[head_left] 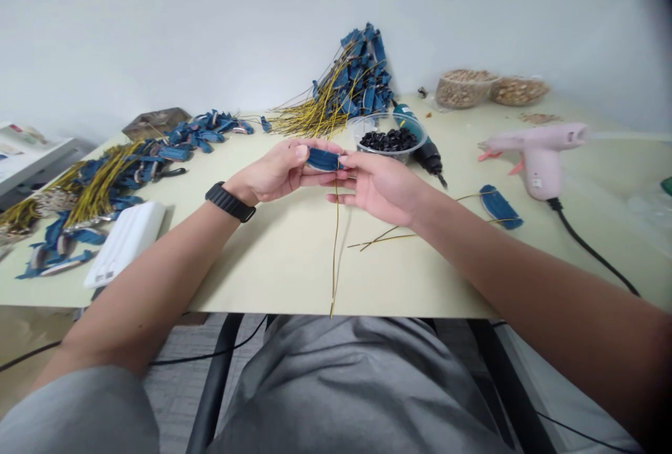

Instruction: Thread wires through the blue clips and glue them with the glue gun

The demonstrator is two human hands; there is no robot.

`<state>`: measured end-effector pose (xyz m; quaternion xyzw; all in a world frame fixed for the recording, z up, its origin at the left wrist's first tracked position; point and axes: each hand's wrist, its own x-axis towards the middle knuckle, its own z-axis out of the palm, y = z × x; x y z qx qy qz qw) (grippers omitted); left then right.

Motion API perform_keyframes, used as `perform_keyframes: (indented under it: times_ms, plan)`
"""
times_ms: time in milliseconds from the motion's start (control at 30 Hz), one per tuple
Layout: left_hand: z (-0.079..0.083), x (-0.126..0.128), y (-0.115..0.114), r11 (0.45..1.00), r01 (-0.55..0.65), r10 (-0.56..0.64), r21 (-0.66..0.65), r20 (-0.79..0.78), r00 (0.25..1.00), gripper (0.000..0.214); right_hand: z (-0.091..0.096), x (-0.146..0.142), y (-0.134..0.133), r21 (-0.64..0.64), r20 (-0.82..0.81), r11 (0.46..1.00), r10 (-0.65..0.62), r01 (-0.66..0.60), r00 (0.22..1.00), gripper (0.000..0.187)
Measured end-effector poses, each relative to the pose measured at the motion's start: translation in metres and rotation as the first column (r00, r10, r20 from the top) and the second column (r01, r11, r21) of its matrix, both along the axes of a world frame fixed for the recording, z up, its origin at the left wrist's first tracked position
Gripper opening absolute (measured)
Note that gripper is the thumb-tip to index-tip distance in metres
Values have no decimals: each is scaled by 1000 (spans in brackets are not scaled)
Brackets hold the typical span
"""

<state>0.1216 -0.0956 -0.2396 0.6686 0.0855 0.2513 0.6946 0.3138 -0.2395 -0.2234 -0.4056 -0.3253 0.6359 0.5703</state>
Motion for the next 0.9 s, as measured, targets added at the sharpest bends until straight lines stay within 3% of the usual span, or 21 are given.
perform_keyframes:
  times_ms: [400,767,900]
  plan:
    - [2,1,-2,999,-36,36,7,-22,999,92,0,-1,1,8,38,1000,-17,17,999,11]
    - [1,2,-3,1000,14,-13,-21,39,999,75,1,-2,1,12,36,999,-42,42,998,13]
    - [1,1,-1,1000,-10,11,-15,16,1000,84,-1,-1,1,31,59,999,-44,42,997,8]
